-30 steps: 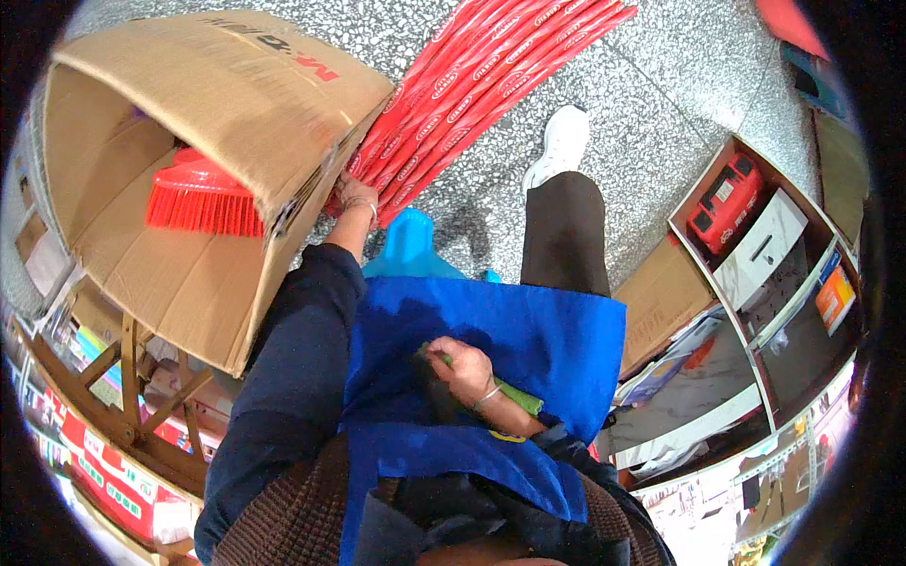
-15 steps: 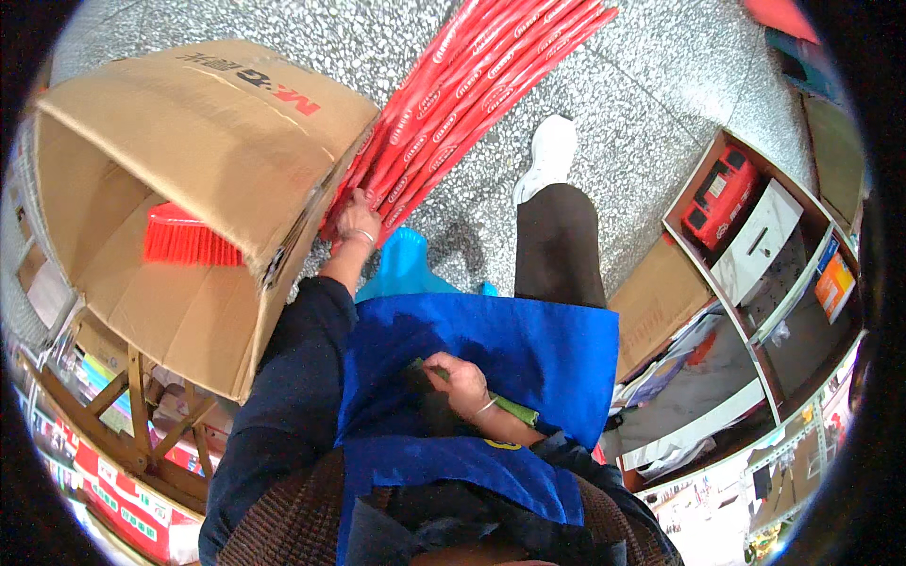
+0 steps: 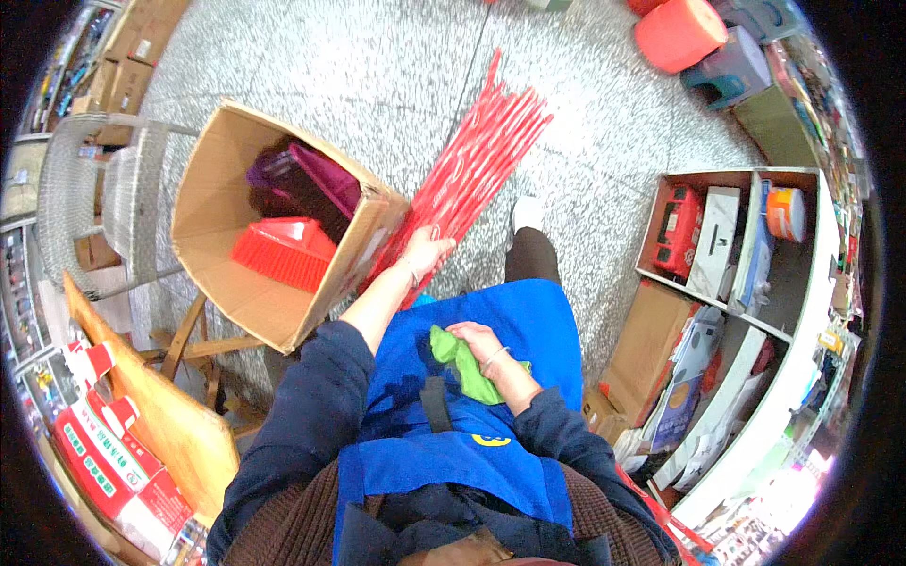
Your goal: The person assembles brooms by inserting red plastic handles into red and purple broom heads. They use a green cloth to wipe the handles before insertion and then place the completed brooms on the floor. The process is repeated for multiple brooms.
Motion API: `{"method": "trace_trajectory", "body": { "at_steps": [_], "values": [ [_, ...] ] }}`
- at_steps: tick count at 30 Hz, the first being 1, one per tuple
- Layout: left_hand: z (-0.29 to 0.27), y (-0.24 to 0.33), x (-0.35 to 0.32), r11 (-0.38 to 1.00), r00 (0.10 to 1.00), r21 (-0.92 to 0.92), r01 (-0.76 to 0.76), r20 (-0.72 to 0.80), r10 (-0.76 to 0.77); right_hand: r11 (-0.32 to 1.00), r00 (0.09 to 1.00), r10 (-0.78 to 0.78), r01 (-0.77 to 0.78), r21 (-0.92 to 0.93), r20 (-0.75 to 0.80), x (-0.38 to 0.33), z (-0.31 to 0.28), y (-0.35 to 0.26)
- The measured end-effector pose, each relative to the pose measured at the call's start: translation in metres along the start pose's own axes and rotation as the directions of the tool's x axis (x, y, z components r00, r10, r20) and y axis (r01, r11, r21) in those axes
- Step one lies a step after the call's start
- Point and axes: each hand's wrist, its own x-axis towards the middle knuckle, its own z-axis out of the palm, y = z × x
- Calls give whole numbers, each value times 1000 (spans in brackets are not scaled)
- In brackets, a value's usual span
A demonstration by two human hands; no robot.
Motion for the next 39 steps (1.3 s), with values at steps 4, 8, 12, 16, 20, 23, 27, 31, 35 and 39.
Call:
{"method": "trace_trajectory", "body": {
  "at_steps": [4,8,12,16,20,23,27,31,35,39],
  "values": [
    [2,13,-73,995,994,-80,-53,94,61,976,982,-139,113,184,131,-48,-12,-41],
    [-1,-5,-145,997,992,-56,-47,118,53,951,960,-274,262,167,52,-86,-23,-62],
    [-6,-17,-210,996,991,-44,-80,105,84,916,945,-324,306,260,31,-115,-30,-83],
    [-6,-22,-264,980,978,-2,-197,65,196,700,704,-707,710,79,-67,-143,-25,-107],
    [3,-16,-300,944,943,38,-328,71,324,522,470,-843,833,-186,-262,-171,-9,-119],
    [14,0,-314,911,909,31,-411,99,406,514,487,-835,857,-46,-257,-185,27,-104],
    [34,23,-319,884,884,63,-464,100,457,462,488,-865,866,-194,116,-194,92,-53],
    [43,29,-323,795,838,269,-543,110,535,355,352,-929,935,8,118,-207,106,-44],
    [51,17,-321,554,673,438,-708,180,718,325,323,-946,935,-140,-34,-214,105,-45],
    [45,9,-321,332,570,607,-722,251,782,160,131,-983,957,-244,-128,-212,106,-47]
  ]
}}
